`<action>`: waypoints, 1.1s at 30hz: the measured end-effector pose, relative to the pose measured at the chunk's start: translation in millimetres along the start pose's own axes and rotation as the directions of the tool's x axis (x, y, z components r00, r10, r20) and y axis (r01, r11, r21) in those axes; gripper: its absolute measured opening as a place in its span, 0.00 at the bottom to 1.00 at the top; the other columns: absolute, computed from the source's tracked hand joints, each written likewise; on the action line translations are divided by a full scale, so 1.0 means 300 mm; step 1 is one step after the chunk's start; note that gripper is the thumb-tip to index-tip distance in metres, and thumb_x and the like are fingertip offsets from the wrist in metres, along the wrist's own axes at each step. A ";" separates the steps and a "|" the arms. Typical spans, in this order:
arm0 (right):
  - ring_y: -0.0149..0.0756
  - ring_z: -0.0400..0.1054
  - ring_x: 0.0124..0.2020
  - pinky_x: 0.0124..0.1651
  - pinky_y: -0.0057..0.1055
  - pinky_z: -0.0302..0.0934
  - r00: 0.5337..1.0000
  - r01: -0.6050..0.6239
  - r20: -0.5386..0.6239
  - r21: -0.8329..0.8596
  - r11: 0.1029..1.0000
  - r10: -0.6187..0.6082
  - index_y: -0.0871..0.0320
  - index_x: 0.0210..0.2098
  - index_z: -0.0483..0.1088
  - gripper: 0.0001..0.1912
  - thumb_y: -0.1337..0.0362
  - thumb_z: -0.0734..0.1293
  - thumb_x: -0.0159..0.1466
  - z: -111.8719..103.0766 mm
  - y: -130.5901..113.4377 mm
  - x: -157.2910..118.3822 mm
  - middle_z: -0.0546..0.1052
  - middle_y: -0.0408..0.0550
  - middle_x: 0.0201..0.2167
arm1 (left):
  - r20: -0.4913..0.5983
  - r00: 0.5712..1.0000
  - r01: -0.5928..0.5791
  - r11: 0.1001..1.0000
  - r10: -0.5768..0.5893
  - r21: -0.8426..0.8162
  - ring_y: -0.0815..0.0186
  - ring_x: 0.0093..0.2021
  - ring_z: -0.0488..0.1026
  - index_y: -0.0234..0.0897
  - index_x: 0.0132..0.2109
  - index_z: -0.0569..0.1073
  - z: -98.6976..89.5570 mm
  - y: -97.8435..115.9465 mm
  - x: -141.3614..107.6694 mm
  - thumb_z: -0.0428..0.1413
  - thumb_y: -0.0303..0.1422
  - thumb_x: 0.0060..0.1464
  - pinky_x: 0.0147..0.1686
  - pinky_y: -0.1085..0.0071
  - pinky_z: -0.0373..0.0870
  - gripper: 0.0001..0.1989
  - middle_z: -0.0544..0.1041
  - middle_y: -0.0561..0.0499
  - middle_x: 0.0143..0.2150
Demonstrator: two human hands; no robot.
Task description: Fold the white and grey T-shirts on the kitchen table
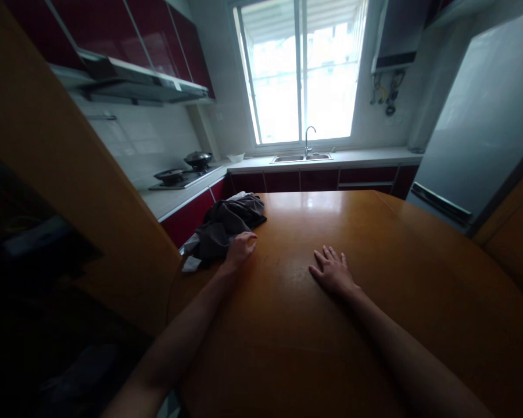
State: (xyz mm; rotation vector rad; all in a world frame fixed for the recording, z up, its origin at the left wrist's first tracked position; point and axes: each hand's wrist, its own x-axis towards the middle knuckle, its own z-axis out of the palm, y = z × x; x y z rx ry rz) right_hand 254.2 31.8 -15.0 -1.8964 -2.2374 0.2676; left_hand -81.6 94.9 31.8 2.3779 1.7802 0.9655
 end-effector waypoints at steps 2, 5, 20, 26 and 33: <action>0.49 0.37 0.74 0.71 0.55 0.29 1.000 0.000 0.002 -0.001 1.000 0.000 0.54 0.71 0.55 0.38 0.41 0.54 0.69 0.001 0.001 0.001 0.49 0.54 0.74 | -0.037 0.996 0.078 0.994 -0.075 0.076 0.55 0.55 0.72 0.38 0.46 0.79 -0.028 -0.050 0.008 0.58 0.26 0.56 0.58 0.59 0.67 0.10 0.77 0.45 0.52; 0.49 0.37 0.74 0.71 0.54 0.29 1.000 -0.002 -0.003 0.000 1.000 0.002 0.54 0.71 0.56 0.38 0.41 0.54 0.69 0.003 0.004 0.002 0.49 0.54 0.74 | -0.041 0.977 0.212 0.949 -0.208 0.233 0.52 0.57 0.69 0.41 0.50 0.78 -0.040 -0.107 0.006 0.62 0.30 0.54 0.56 0.58 0.67 0.15 0.74 0.45 0.56; 0.50 0.38 0.74 0.71 0.56 0.30 1.000 0.004 -0.014 0.025 1.000 -0.004 0.55 0.70 0.58 0.37 0.42 0.55 0.69 0.004 0.010 0.004 0.50 0.56 0.73 | -0.286 0.940 0.226 0.968 -0.187 0.109 0.57 0.46 0.74 0.39 0.43 0.76 -0.112 0.016 0.019 0.54 0.29 0.59 0.47 0.66 0.70 0.08 0.76 0.45 0.43; 0.50 0.40 0.74 0.70 0.56 0.31 0.999 0.007 -0.054 0.057 0.998 -0.004 0.55 0.69 0.60 0.36 0.43 0.58 0.68 0.011 0.013 0.009 0.52 0.56 0.73 | -0.169 0.983 -0.110 0.963 0.070 -0.244 0.61 0.42 0.75 0.39 0.38 0.76 -0.050 0.343 -0.103 0.56 0.30 0.57 0.47 0.67 0.72 0.04 0.77 0.48 0.38; 0.47 0.64 0.62 0.65 0.45 0.54 0.968 -0.013 -0.226 0.379 0.925 0.107 0.58 0.57 0.73 0.28 0.53 0.50 0.71 0.004 0.056 0.030 0.74 0.55 0.59 | 0.140 0.874 -0.336 0.787 0.464 -0.517 0.61 0.48 0.77 0.41 0.53 0.77 -0.034 0.465 -0.190 0.55 0.42 0.63 0.51 0.67 0.72 0.16 0.80 0.47 0.50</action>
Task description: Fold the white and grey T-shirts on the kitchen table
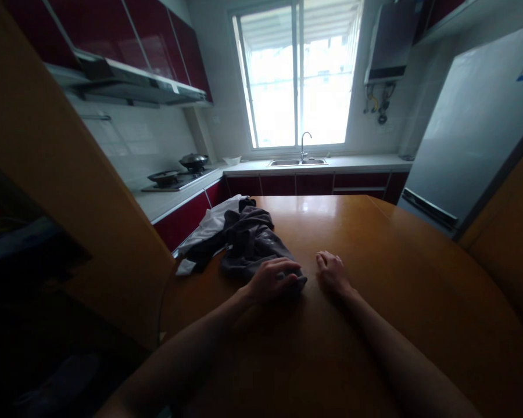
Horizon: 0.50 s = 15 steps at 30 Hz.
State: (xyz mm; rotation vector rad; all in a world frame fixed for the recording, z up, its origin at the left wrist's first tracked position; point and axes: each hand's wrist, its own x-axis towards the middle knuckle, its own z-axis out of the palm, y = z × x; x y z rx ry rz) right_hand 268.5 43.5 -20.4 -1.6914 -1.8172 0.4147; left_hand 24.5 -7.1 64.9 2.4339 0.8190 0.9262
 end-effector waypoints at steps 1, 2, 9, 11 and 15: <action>0.47 0.67 0.59 0.62 0.43 0.58 1.000 0.004 -0.023 0.060 0.998 -0.003 0.58 0.56 0.73 0.29 0.52 0.50 0.71 -0.006 -0.001 0.000 0.76 0.56 0.57 | -0.074 0.997 0.022 1.000 -0.021 0.016 0.61 0.48 0.77 0.40 0.51 0.78 -0.024 -0.019 0.002 0.53 0.42 0.65 0.51 0.66 0.72 0.15 0.80 0.47 0.48; 0.48 0.68 0.57 0.60 0.43 0.60 0.999 0.022 -0.042 0.113 0.993 -0.017 0.59 0.55 0.74 0.30 0.50 0.50 0.70 -0.013 -0.008 -0.004 0.77 0.56 0.55 | -0.163 0.985 0.064 0.997 -0.055 0.047 0.60 0.48 0.77 0.39 0.49 0.78 -0.053 -0.048 0.005 0.51 0.40 0.66 0.51 0.65 0.72 0.14 0.80 0.46 0.47; 0.46 0.70 0.51 0.54 0.41 0.65 0.925 0.308 0.136 0.281 0.909 -0.356 0.54 0.65 0.63 0.32 0.49 0.64 0.65 -0.007 -0.169 -0.114 0.74 0.54 0.55 | -0.490 0.826 0.477 0.808 -0.278 0.346 0.52 0.63 0.66 0.38 0.58 0.73 -0.224 -0.372 -0.027 0.59 0.31 0.58 0.64 0.55 0.62 0.21 0.72 0.42 0.61; 0.44 0.69 0.52 0.55 0.39 0.63 0.868 0.412 0.184 0.253 0.875 -0.461 0.52 0.63 0.66 0.29 0.57 0.68 0.63 0.007 -0.207 -0.135 0.74 0.52 0.54 | -0.437 0.831 0.506 0.793 -0.344 0.339 0.52 0.63 0.67 0.36 0.63 0.69 -0.225 -0.435 -0.043 0.60 0.32 0.57 0.64 0.56 0.63 0.26 0.70 0.40 0.63; 0.38 0.70 0.44 0.48 0.33 0.64 0.864 0.436 0.176 0.206 0.876 -0.471 0.55 0.46 0.74 0.17 0.73 0.61 0.61 -0.005 -0.195 -0.103 0.74 0.49 0.44 | -0.368 0.869 0.449 0.837 -0.329 0.312 0.56 0.54 0.74 0.37 0.60 0.71 -0.200 -0.450 -0.042 0.58 0.30 0.58 0.57 0.61 0.70 0.23 0.76 0.43 0.55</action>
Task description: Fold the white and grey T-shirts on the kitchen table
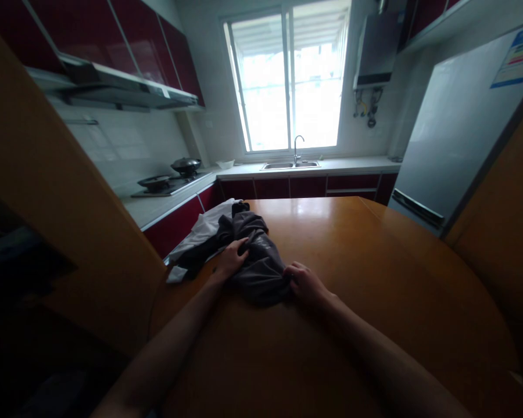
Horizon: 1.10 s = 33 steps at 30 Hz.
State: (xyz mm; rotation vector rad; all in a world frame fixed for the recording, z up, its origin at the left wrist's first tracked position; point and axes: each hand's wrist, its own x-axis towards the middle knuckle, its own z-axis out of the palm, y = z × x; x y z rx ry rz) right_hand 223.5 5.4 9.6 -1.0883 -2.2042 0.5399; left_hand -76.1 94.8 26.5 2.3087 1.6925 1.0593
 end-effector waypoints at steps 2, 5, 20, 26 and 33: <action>0.39 0.68 0.43 0.49 0.34 0.63 0.994 -0.055 -0.095 -0.092 0.994 0.046 0.55 0.41 0.75 0.17 0.74 0.59 0.59 -0.056 0.057 0.007 0.74 0.49 0.41 | -0.068 0.996 -0.056 0.998 0.054 -0.029 0.57 0.53 0.75 0.38 0.56 0.73 -0.004 0.038 -0.004 0.59 0.30 0.58 0.57 0.61 0.70 0.19 0.77 0.45 0.53; 0.45 0.66 0.47 0.53 0.39 0.60 0.873 -0.264 -0.460 -0.167 0.950 0.162 0.56 0.39 0.75 0.16 0.72 0.57 0.61 -0.162 0.162 -0.004 0.73 0.54 0.41 | -0.200 0.975 -0.120 0.987 0.097 -0.108 0.59 0.50 0.76 0.39 0.51 0.75 -0.014 0.110 -0.016 0.56 0.33 0.61 0.54 0.63 0.71 0.12 0.78 0.47 0.49; 0.49 0.61 0.57 0.61 0.43 0.51 0.671 -0.482 -0.713 -0.211 0.850 0.203 0.57 0.48 0.76 0.20 0.65 0.56 0.65 -0.238 0.181 -0.067 0.72 0.55 0.52 | -0.159 0.977 -0.142 0.990 0.141 0.006 0.60 0.47 0.75 0.41 0.52 0.76 -0.090 0.142 -0.008 0.51 0.31 0.62 0.51 0.66 0.71 0.15 0.79 0.47 0.45; 0.48 0.63 0.53 0.59 0.45 0.51 0.997 0.055 -0.016 -0.443 0.895 -0.070 0.52 0.48 0.76 0.15 0.55 0.67 0.65 -0.086 -0.018 -0.063 0.75 0.52 0.47 | 0.267 0.930 -0.253 0.967 0.254 -0.042 0.59 0.64 0.65 0.42 0.61 0.73 -0.088 -0.006 0.005 0.52 0.21 0.51 0.66 0.60 0.60 0.30 0.70 0.47 0.63; 0.42 0.72 0.44 0.56 0.44 0.56 0.995 0.084 -0.018 -0.320 0.944 -0.094 0.55 0.41 0.78 0.14 0.70 0.61 0.67 -0.208 0.075 -0.063 0.80 0.50 0.40 | 0.200 0.931 -0.331 0.937 0.306 0.108 0.50 0.61 0.65 0.43 0.43 0.82 0.010 0.059 0.008 0.62 0.31 0.55 0.62 0.51 0.60 0.08 0.72 0.44 0.58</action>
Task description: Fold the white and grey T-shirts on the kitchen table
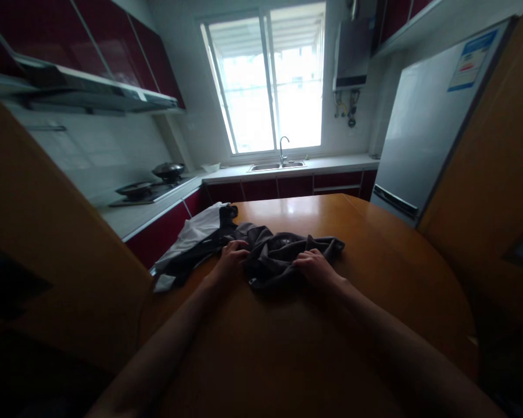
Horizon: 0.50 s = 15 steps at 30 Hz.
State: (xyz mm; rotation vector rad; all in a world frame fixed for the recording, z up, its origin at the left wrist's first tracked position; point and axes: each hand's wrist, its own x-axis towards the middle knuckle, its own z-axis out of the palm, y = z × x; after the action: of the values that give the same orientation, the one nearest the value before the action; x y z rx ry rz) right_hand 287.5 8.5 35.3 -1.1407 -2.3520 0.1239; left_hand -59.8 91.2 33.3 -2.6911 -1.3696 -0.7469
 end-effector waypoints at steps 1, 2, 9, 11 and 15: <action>0.43 0.73 0.44 0.56 0.45 0.57 0.999 0.004 -0.033 0.071 0.997 -0.001 0.55 0.42 0.78 0.13 0.69 0.61 0.67 -0.041 0.035 -0.015 0.81 0.50 0.40 | -0.010 0.999 -0.048 0.999 0.048 -0.008 0.50 0.61 0.65 0.43 0.44 0.81 0.004 0.017 0.014 0.63 0.31 0.54 0.62 0.51 0.60 0.09 0.72 0.45 0.59; 0.44 0.74 0.44 0.55 0.45 0.59 0.998 -0.002 -0.065 0.129 0.992 0.011 0.55 0.43 0.78 0.13 0.67 0.61 0.67 -0.086 0.069 -0.033 0.81 0.50 0.41 | -0.017 0.995 -0.101 0.995 0.101 -0.021 0.51 0.62 0.64 0.43 0.48 0.79 0.007 0.035 0.029 0.64 0.30 0.53 0.62 0.51 0.60 0.14 0.71 0.45 0.60; 0.44 0.73 0.47 0.51 0.41 0.66 0.948 -0.235 -0.115 0.378 0.895 0.297 0.54 0.49 0.72 0.15 0.58 0.59 0.68 -0.308 0.194 -0.167 0.78 0.49 0.46 | 0.154 0.934 -0.303 0.942 0.324 -0.143 0.55 0.53 0.72 0.43 0.61 0.71 -0.009 0.150 0.140 0.63 0.35 0.57 0.58 0.57 0.61 0.25 0.76 0.45 0.52; 0.45 0.72 0.46 0.50 0.42 0.66 0.940 -0.294 -0.059 0.355 0.887 0.335 0.55 0.51 0.69 0.17 0.55 0.63 0.66 -0.305 0.197 -0.187 0.76 0.51 0.47 | 0.197 0.932 -0.258 0.939 0.304 -0.228 0.57 0.48 0.73 0.40 0.54 0.76 -0.037 0.161 0.177 0.65 0.39 0.55 0.53 0.61 0.64 0.20 0.78 0.47 0.47; 0.45 0.71 0.43 0.49 0.41 0.66 0.916 -0.395 0.036 0.258 0.881 0.400 0.56 0.53 0.66 0.28 0.53 0.72 0.58 -0.267 0.202 -0.192 0.76 0.52 0.46 | 0.361 0.884 -0.092 0.866 0.298 -0.491 0.60 0.41 0.74 0.34 0.44 0.77 -0.129 0.153 0.235 0.65 0.42 0.53 0.42 0.69 0.68 0.17 0.78 0.50 0.39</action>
State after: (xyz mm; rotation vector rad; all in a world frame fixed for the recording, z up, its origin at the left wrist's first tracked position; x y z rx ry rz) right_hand 398.8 -7.2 62.5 -1.4634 -1.9783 0.5495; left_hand -5.0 106.9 106.3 -3.4816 -1.0308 -0.5326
